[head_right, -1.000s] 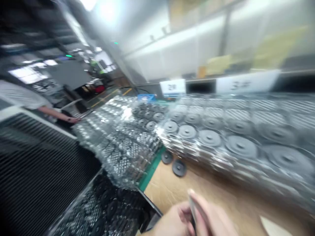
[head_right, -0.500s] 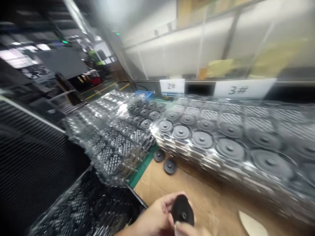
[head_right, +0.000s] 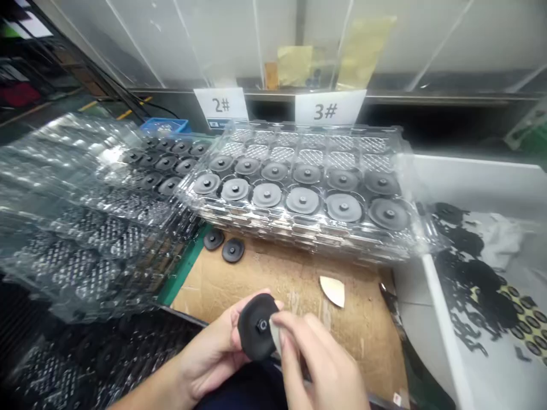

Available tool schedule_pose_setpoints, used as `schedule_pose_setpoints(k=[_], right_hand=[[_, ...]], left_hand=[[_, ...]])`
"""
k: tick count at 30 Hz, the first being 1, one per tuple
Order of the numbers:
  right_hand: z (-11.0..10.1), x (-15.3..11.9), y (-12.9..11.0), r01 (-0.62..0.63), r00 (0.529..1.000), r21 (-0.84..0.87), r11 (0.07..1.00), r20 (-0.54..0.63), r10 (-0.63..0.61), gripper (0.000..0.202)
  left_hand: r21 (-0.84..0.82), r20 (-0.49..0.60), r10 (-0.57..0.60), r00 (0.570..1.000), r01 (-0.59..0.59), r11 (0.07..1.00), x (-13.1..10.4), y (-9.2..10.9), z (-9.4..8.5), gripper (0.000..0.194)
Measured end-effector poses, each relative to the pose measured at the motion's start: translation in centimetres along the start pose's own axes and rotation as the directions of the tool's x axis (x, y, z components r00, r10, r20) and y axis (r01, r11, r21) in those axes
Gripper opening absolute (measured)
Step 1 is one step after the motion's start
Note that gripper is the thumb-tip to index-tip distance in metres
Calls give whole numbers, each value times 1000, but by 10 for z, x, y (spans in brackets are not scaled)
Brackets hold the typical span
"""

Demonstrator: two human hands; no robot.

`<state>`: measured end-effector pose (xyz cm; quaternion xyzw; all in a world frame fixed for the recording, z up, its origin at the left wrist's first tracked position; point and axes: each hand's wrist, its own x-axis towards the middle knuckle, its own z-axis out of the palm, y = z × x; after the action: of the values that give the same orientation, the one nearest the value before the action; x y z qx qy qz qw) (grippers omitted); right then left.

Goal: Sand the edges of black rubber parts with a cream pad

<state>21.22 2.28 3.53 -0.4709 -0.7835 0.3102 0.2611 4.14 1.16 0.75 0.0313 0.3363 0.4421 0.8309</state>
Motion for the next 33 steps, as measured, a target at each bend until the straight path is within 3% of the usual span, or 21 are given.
schedule_pose_setpoints(k=[3,6,8,11,13,15,16,18,20,22,24,28,33], right_hand=[[-1,11,2,111,985,-113,987,-123,-125,28],[-4,26,10,385,923,59,921,-54,-382,29],[-8,30,14,353,932,182,918,20,-363,27],[-14,26,11,196,981,33,980,-7,-196,25],[-15,22,6,272,961,10,962,-45,-271,23],[-14,20,7,358,934,136,924,-43,-355,24],[-13,20,11,333,943,207,920,-56,-329,25],[-8,20,28,128,988,275,953,-115,-99,24],[3,18,50,-134,971,271,953,-155,180,22],[23,11,72,-272,940,235,933,-141,310,23],[48,-1,89,-292,943,186,938,-108,314,25],[94,-31,101,-326,917,78,942,-218,335,33],[113,-43,103,-347,911,-28,938,-249,329,39]], left_hand=[[-5,-30,-42,999,42,999,3,-2,14,52],[28,8,-124,992,124,992,3,-5,22,38],[71,10,-145,989,144,987,4,-8,22,35],[102,-9,-166,986,166,981,6,-13,21,40],[115,6,-205,979,203,972,8,-13,23,37],[128,13,-207,978,204,971,9,-12,26,33],[131,11,-197,980,194,972,9,-11,27,34],[109,6,-161,987,160,981,9,-10,26,46],[63,10,-147,989,146,987,8,-9,23,58],[28,15,-151,988,151,988,7,-9,19,61],[14,16,-137,990,137,990,6,-9,16,58],[-26,64,-130,989,132,991,6,-7,10,55],[-75,74,-75,994,80,994,7,-4,-2,47]])
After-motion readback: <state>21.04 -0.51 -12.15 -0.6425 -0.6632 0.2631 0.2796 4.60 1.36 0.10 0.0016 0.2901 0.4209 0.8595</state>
